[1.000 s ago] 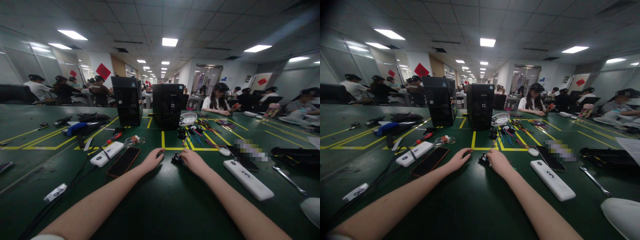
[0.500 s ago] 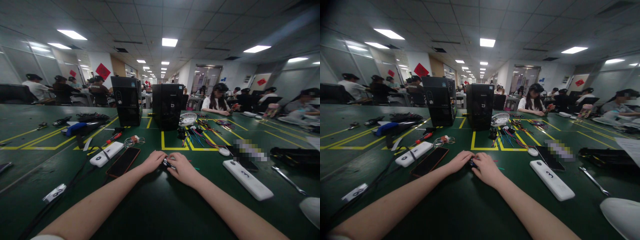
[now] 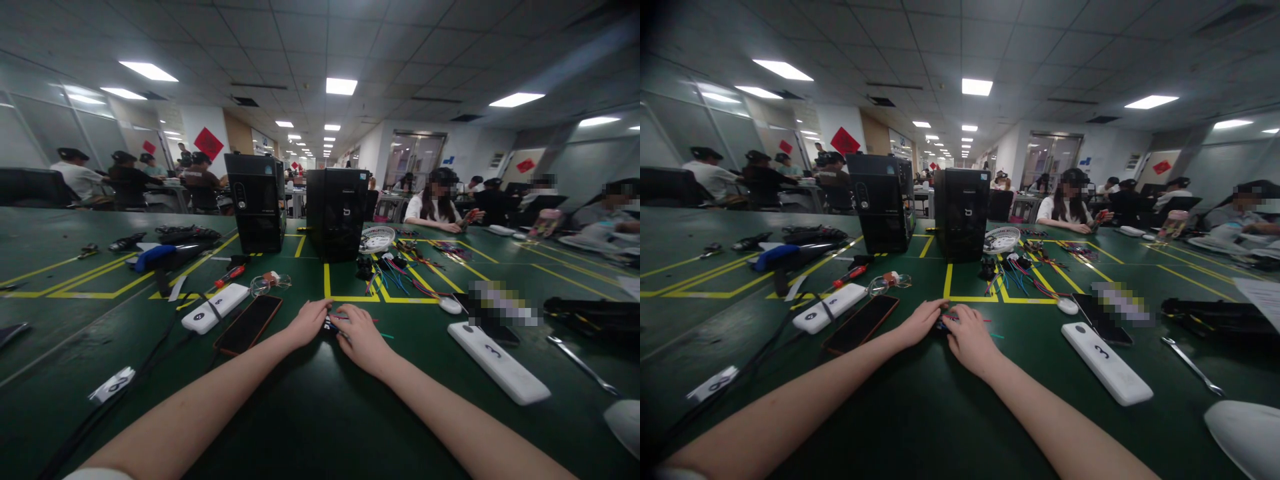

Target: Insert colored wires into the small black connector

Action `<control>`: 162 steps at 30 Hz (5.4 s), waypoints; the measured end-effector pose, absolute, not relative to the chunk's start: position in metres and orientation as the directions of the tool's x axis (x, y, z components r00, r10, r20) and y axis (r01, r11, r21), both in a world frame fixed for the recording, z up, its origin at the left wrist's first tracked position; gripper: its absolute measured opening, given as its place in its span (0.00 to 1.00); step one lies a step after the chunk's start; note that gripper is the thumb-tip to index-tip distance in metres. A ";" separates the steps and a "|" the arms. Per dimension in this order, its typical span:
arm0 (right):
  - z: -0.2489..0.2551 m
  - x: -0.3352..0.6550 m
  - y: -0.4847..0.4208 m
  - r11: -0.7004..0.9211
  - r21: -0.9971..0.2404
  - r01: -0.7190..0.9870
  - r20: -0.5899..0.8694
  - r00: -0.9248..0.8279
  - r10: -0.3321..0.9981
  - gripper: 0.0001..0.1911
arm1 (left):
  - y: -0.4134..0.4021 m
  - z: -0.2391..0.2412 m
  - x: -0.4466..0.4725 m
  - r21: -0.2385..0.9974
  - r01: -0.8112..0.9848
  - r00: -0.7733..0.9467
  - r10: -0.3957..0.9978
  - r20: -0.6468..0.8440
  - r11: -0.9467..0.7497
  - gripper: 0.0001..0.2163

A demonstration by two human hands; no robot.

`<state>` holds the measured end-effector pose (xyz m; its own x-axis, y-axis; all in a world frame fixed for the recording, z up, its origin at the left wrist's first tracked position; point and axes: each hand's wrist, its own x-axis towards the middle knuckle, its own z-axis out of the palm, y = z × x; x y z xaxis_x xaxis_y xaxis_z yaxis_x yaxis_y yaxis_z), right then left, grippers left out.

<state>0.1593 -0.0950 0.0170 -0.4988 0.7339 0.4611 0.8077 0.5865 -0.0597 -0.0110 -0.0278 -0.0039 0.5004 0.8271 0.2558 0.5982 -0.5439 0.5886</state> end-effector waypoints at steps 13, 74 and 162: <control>0.008 0.154 -0.097 0.574 -0.098 0.813 0.538 -0.442 0.718 0.20 | -0.031 -0.002 -0.011 0.554 0.638 0.505 0.834 0.221 -0.534 0.20; 0.014 0.156 -0.095 0.557 -0.014 0.831 0.549 -0.459 0.699 0.12 | -0.030 -0.006 -0.009 0.544 0.627 0.512 0.821 0.252 -0.558 0.18; 0.002 0.158 -0.083 0.595 -0.106 0.797 0.585 -0.433 0.686 0.07 | -0.033 0.002 -0.010 0.507 0.541 0.613 0.728 0.309 -0.671 0.15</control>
